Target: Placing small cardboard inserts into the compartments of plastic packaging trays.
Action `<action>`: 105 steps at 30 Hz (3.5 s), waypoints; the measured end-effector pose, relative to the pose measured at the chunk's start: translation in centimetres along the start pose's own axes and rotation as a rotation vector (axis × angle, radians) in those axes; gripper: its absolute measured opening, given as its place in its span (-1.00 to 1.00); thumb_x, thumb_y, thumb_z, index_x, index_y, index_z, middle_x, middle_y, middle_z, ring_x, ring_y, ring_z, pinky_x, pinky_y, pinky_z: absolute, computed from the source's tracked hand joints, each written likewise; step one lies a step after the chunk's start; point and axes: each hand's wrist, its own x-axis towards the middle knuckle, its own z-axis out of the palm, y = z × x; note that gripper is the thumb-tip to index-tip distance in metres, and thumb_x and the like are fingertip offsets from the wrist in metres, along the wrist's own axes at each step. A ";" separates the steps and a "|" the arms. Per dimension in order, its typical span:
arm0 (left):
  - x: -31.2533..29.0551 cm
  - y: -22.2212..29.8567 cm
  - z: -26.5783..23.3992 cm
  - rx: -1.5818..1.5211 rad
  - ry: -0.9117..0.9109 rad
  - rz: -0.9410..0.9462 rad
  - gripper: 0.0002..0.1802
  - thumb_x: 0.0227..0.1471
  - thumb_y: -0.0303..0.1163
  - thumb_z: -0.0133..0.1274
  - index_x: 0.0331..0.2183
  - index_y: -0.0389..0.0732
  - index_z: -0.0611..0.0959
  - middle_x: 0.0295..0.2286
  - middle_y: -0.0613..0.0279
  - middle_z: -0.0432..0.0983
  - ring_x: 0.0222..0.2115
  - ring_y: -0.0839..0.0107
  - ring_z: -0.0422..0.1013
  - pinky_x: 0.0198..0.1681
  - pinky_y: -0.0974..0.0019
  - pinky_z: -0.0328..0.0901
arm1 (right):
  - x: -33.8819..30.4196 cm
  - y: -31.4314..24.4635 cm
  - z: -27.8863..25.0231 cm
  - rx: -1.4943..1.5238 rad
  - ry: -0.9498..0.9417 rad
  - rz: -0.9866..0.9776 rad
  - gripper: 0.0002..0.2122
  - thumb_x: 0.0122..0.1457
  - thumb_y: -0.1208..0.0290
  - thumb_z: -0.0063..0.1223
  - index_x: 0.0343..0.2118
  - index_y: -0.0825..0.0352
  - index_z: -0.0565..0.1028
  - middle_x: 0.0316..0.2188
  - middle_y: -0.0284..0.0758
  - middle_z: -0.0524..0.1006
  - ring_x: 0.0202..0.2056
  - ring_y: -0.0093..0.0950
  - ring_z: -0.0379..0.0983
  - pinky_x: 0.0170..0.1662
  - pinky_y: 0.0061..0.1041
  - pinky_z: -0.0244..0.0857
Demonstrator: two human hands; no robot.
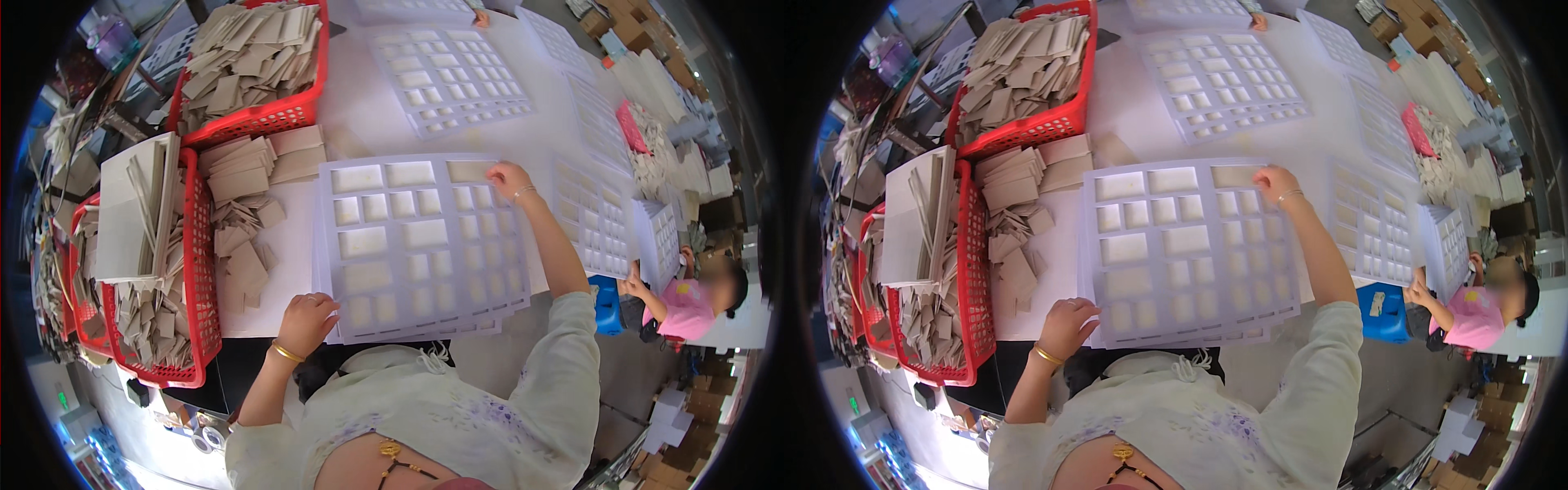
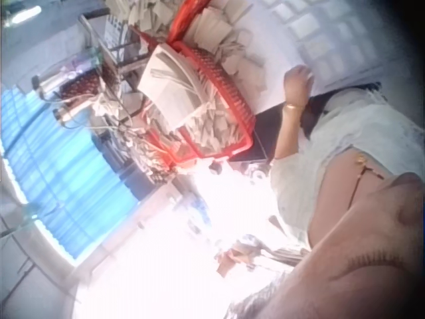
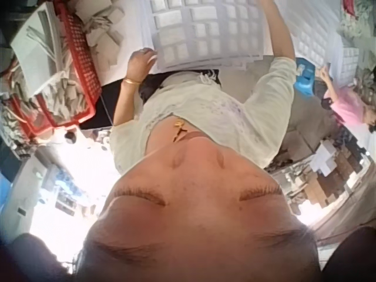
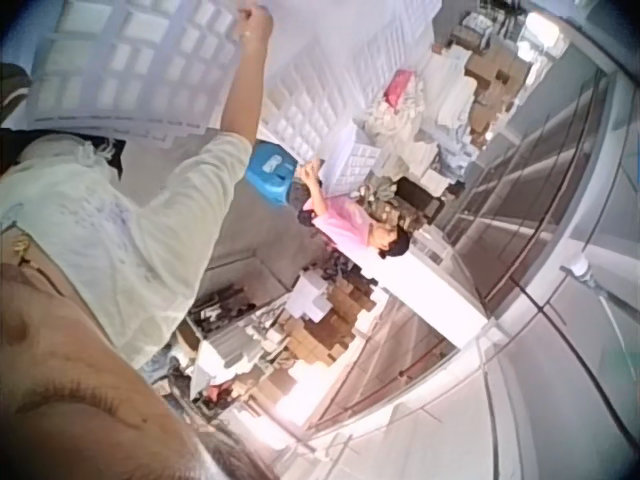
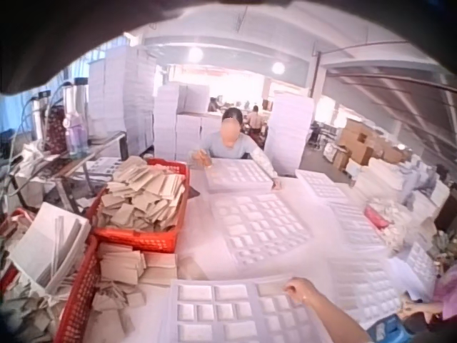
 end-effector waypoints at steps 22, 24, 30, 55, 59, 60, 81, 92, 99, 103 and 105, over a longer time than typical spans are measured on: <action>4.2 -1.5 -4.4 0.065 -0.048 0.124 -0.74 -0.17 -0.40 0.18 -0.31 -0.16 0.59 -0.35 0.23 0.52 -0.32 0.26 0.43 -0.19 0.23 0.28 | -1.5 -2.2 -1.1 -0.266 0.238 0.023 -0.77 -0.12 0.61 -0.03 -0.40 0.11 0.48 -0.45 -0.46 0.52 -0.26 -0.39 0.42 -0.20 -0.26 0.21; 4.3 -1.5 -4.6 0.066 -0.044 0.118 -0.74 -0.17 -0.40 0.18 -0.31 -0.16 0.59 -0.35 0.23 0.52 -0.32 0.26 0.43 -0.19 0.23 0.28 | -1.4 -1.6 -1.0 -0.178 0.359 0.059 -0.75 -0.13 0.61 -0.02 -0.36 0.11 0.47 -0.46 -0.45 0.52 -0.27 -0.39 0.42 -0.22 -0.26 0.22; 4.6 -2.1 -5.2 0.031 -0.046 0.094 -0.74 -0.16 -0.45 0.17 -0.30 -0.18 0.59 -0.33 0.17 0.51 -0.31 0.17 0.42 -0.20 0.19 0.30 | -1.4 -2.4 -0.6 -0.408 0.165 0.177 -0.71 -0.12 0.61 -0.02 -0.28 0.14 0.42 -0.40 -0.40 0.54 -0.25 -0.34 0.42 -0.22 -0.27 0.25; -0.5 -0.6 0.7 -0.050 -0.178 -0.155 -0.08 -0.31 -0.30 0.30 0.12 -0.17 0.25 0.08 0.01 0.18 0.01 0.04 0.24 0.00 0.11 0.21 | 4.3 -1.9 -4.7 -0.391 -0.339 0.005 -0.34 -0.19 0.30 0.31 0.06 0.19 0.28 -0.06 -0.20 0.43 -0.06 -0.17 0.37 -0.03 -0.28 0.28; -0.5 -0.4 1.3 -0.040 -0.134 -0.147 -0.08 -0.28 -0.29 0.29 0.13 -0.17 0.23 0.07 -0.01 0.21 0.00 0.03 0.25 0.01 0.13 0.21 | 4.9 -2.1 -4.7 -0.472 -0.441 -0.035 -0.36 -0.17 0.32 0.29 0.04 0.22 0.27 -0.14 -0.14 0.45 -0.14 -0.15 0.41 -0.08 -0.27 0.30; -0.6 -0.4 1.3 -0.043 -0.134 -0.147 -0.08 -0.28 -0.29 0.29 0.13 -0.17 0.23 0.07 -0.01 0.21 0.00 0.03 0.25 0.01 0.13 0.21 | 4.8 -2.0 -4.6 -0.474 -0.442 -0.034 -0.36 -0.17 0.32 0.29 0.04 0.22 0.27 -0.14 -0.14 0.45 -0.14 -0.15 0.41 -0.08 -0.27 0.30; -0.1 -0.3 0.9 -0.014 -0.164 -0.146 -0.12 -0.28 -0.35 0.28 0.11 -0.18 0.26 0.04 -0.03 0.25 -0.03 0.03 0.29 -0.04 0.14 0.24 | 0.1 -1.5 -2.8 -0.469 -0.108 -0.087 -0.80 -0.06 0.57 0.01 -0.39 0.12 0.56 -0.23 -0.42 0.47 -0.15 -0.40 0.37 -0.08 -0.29 0.24; 2.5 -1.6 -3.4 -0.018 0.090 -0.003 -0.60 -0.14 -0.48 0.14 -0.15 -0.17 0.52 -0.13 0.16 0.45 -0.20 0.15 0.42 -0.19 0.18 0.31 | -1.5 -1.0 -1.1 -0.379 0.267 -0.031 -0.81 -0.11 0.64 -0.02 -0.42 0.25 0.56 -0.22 -0.20 0.47 -0.15 -0.22 0.41 -0.09 -0.30 0.31; 12.1 -6.6 -10.4 0.032 0.652 0.023 -0.95 -0.10 -0.47 0.14 -0.49 -0.21 0.59 -0.52 0.14 0.52 -0.49 0.17 0.46 -0.41 0.22 0.33 | -2.2 1.0 1.0 -0.115 0.344 -0.046 -0.67 -0.20 0.80 -0.13 -0.37 0.29 0.53 -0.15 -0.21 0.41 -0.17 -0.21 0.39 -0.08 -0.30 0.30; 19.9 -13.3 -15.9 -0.015 0.902 -0.217 -0.79 -0.03 -0.30 0.13 -0.52 -0.26 0.61 -0.58 0.07 0.52 -0.58 0.22 0.46 -0.48 0.24 0.32 | -3.0 -2.9 -2.0 -0.066 0.531 -0.044 -0.64 -0.10 0.80 -0.17 -0.24 0.32 0.49 -0.13 -0.20 0.39 -0.17 -0.27 0.40 -0.13 -0.40 0.33; 23.2 -20.3 -17.8 0.052 1.000 -0.228 -0.77 -0.06 -0.23 0.12 -0.46 -0.22 0.62 -0.55 0.09 0.54 -0.52 0.19 0.49 -0.42 0.21 0.36 | -4.0 -3.7 -3.0 0.017 0.611 -0.064 -0.64 -0.06 0.79 -0.17 -0.20 0.33 0.48 -0.13 -0.19 0.39 -0.17 -0.30 0.40 -0.16 -0.44 0.33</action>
